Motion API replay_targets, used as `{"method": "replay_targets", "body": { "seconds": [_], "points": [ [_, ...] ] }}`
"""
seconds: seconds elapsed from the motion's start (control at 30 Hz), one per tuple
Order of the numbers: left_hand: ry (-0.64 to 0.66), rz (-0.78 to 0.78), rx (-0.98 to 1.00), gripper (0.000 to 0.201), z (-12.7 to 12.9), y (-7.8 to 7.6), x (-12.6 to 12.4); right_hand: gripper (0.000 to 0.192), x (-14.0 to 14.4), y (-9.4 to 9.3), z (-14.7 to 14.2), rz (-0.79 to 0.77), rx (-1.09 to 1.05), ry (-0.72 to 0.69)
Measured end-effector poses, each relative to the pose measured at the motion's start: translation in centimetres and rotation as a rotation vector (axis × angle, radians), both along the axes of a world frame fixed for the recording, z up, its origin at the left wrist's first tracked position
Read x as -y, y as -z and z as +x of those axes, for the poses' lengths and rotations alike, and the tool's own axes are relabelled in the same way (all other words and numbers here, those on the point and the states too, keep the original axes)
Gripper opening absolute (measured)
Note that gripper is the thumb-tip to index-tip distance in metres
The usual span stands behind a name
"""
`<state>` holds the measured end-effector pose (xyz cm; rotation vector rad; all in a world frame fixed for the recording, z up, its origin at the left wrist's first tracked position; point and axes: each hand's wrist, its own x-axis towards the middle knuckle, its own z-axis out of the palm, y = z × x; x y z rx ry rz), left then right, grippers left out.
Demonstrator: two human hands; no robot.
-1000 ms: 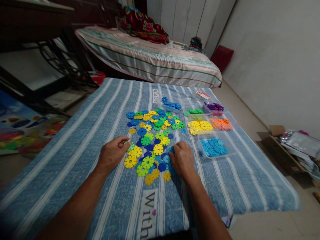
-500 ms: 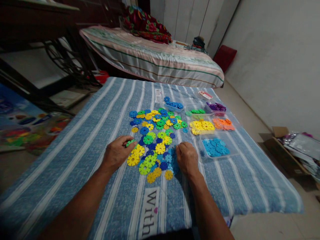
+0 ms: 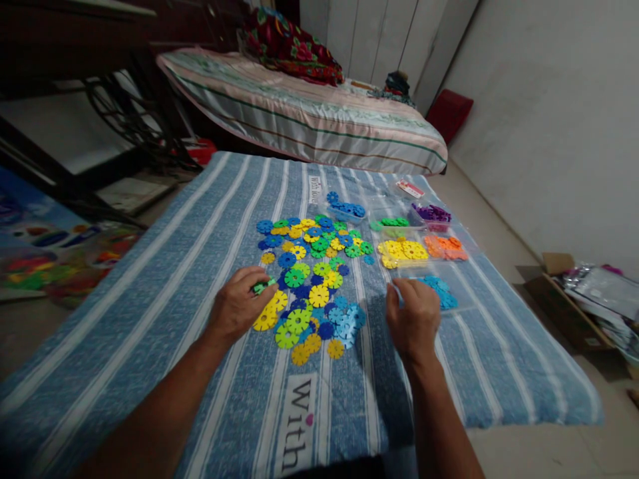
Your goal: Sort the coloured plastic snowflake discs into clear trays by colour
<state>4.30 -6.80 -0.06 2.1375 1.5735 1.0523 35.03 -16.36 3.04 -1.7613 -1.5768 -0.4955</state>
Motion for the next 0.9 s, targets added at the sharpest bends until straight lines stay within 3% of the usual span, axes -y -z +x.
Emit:
{"method": "replay_targets", "body": {
  "seconds": [0.13,0.33,0.5,0.63,0.8,0.9],
  "points": [
    [0.031,-0.038,-0.004,0.022,0.1,-0.1,0.3,0.018,0.3,1.4,-4.0,-0.236,-0.086,-0.328],
    [0.079,0.073,-0.075,0.023,0.2,-0.4,0.4,0.014,0.6,2.8,-6.4,-0.446,-0.005,-0.331],
    [0.262,0.105,-0.127,0.031,0.9,-1.3,1.5,0.013,0.5,2.8,-6.4,-0.456,-0.078,-0.332],
    [0.404,0.048,-0.186,0.036,1.7,-1.2,2.4,0.013,0.3,3.0,-6.4,-0.419,-0.174,-0.347],
    [0.469,-0.007,-0.201,0.027,2.1,-0.7,2.7,0.003,0.2,3.3,-6.4,-0.374,-0.310,-0.380],
    [0.492,-0.029,-0.161,0.021,2.0,-0.8,2.6,0.008,0.4,2.8,-6.5,-0.345,-0.386,-0.398]
  ]
}}
